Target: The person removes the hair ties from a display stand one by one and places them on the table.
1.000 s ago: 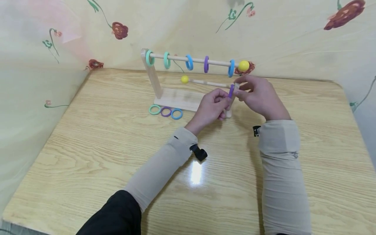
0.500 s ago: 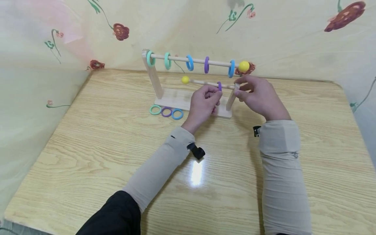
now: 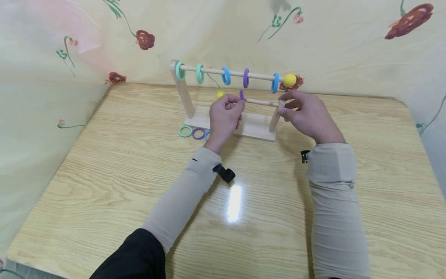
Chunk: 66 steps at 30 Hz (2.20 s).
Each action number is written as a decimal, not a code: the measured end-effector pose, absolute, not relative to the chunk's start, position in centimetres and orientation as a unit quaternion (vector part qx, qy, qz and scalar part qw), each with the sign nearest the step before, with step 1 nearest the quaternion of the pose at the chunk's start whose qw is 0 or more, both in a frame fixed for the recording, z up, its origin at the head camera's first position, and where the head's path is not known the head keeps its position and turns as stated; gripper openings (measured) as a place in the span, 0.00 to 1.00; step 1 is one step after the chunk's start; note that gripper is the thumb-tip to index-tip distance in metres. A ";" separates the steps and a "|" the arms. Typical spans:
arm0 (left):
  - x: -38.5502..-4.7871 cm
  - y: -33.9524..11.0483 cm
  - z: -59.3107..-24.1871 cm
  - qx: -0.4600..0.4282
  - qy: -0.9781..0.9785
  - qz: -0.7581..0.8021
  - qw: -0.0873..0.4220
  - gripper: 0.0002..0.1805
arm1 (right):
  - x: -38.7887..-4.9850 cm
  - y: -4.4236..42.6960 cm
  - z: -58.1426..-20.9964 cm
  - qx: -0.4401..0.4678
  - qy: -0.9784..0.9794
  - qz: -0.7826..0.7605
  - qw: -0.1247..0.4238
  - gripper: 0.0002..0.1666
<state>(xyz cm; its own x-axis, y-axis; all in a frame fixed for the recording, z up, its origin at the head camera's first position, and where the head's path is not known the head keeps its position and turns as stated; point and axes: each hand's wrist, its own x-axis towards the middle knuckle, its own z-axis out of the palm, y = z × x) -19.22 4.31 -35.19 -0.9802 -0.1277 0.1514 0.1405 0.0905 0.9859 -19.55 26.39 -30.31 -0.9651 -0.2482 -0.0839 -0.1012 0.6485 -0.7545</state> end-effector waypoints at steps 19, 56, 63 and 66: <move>-20.3 -1.4 -34.3 0.069 -0.725 -0.679 0.089 0.03 | -19.4 26.5 -30.4 -0.096 0.904 -0.405 0.097 0.24; -14.5 -3.8 -36.0 -0.061 -0.846 -0.497 -0.186 0.10 | -19.4 26.4 -30.1 -0.098 0.904 -0.403 0.103 0.26; -14.4 -3.5 -36.4 -0.092 -0.872 -0.442 -0.189 0.15 | -19.5 26.5 -30.0 -0.104 0.906 -0.397 0.103 0.25; -14.1 -3.3 -36.3 -0.096 -0.883 -0.419 -0.189 0.16 | -19.7 26.5 -30.0 -0.105 0.907 -0.396 0.103 0.25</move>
